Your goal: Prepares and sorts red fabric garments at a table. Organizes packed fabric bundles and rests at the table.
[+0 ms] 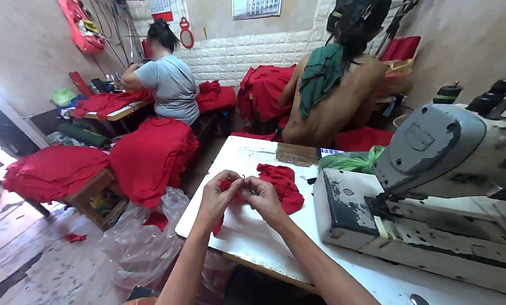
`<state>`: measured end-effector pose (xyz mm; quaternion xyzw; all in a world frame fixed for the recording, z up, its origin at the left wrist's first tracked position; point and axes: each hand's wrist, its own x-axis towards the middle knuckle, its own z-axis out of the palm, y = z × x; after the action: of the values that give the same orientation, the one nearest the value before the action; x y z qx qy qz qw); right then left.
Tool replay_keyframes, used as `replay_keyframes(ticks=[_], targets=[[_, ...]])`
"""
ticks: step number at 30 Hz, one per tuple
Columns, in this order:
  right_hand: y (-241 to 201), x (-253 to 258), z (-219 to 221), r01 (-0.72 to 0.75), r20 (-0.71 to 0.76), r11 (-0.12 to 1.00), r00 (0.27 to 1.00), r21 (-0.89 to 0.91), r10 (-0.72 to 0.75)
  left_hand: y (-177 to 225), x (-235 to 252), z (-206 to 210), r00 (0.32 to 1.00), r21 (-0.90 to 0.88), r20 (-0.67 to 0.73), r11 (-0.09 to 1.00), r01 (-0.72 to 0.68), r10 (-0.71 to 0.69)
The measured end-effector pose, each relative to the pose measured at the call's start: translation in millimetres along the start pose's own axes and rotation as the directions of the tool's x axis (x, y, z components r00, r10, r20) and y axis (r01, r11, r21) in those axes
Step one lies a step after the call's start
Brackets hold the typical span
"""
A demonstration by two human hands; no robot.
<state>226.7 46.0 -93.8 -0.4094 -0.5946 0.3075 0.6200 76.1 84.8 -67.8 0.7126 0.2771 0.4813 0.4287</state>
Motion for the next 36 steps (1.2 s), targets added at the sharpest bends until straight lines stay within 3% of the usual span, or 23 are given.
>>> replay_keyframes(ticks=[4, 11, 17, 19, 22, 26, 30, 33, 36], targets=[[-10, 12, -3, 0.046, 0.035, 0.996, 0.998, 0.074, -0.049, 14, 1, -9, 0.999, -0.139, 0.024, 0.990, 0.027, -0.024], [4, 8, -7, 0.066, 0.023, 0.974, 0.997, 0.217, -0.073, 16, -1, -15, 0.999, -0.131, 0.011, 0.990, 0.049, -0.048], [9, 1, -2, 0.184, -0.124, 0.980, 0.977, 0.071, -0.174, 20, -1, -7, 0.997, 0.187, 0.078, 0.982, -0.014, -0.001], [7, 1, -5, 0.160, -0.155, 0.986, 0.976, 0.045, -0.152, 23, -1, -4, 0.996, 0.259, 0.089, 0.966, -0.015, -0.009], [3, 0, -10, 0.124, -0.162, 0.989, 0.981, 0.082, -0.110, 23, -1, -4, 0.993, 0.253, 0.109, 0.967, 0.014, -0.043], [1, 0, -13, 0.115, -0.152, 0.979, 0.984, 0.170, -0.089, 15, 1, -1, 0.976, 0.117, 0.199, 0.991, 0.067, -0.090], [1, -4, -19, 0.080, -0.085, 0.972, 0.994, 0.219, -0.063, 4, -1, 8, 0.997, 0.020, -0.019, 0.997, 0.069, -0.069], [7, -1, -29, 0.084, -0.131, 0.975, 0.990, 0.208, -0.057, 1, 1, 4, 0.963, -0.121, -0.261, 0.992, 0.036, -0.067], [22, 6, -48, 0.054, -0.231, 0.997, 0.971, -0.051, -0.065, 4, 4, -6, 0.938, -0.288, -0.323, 0.957, 0.029, -0.126]])
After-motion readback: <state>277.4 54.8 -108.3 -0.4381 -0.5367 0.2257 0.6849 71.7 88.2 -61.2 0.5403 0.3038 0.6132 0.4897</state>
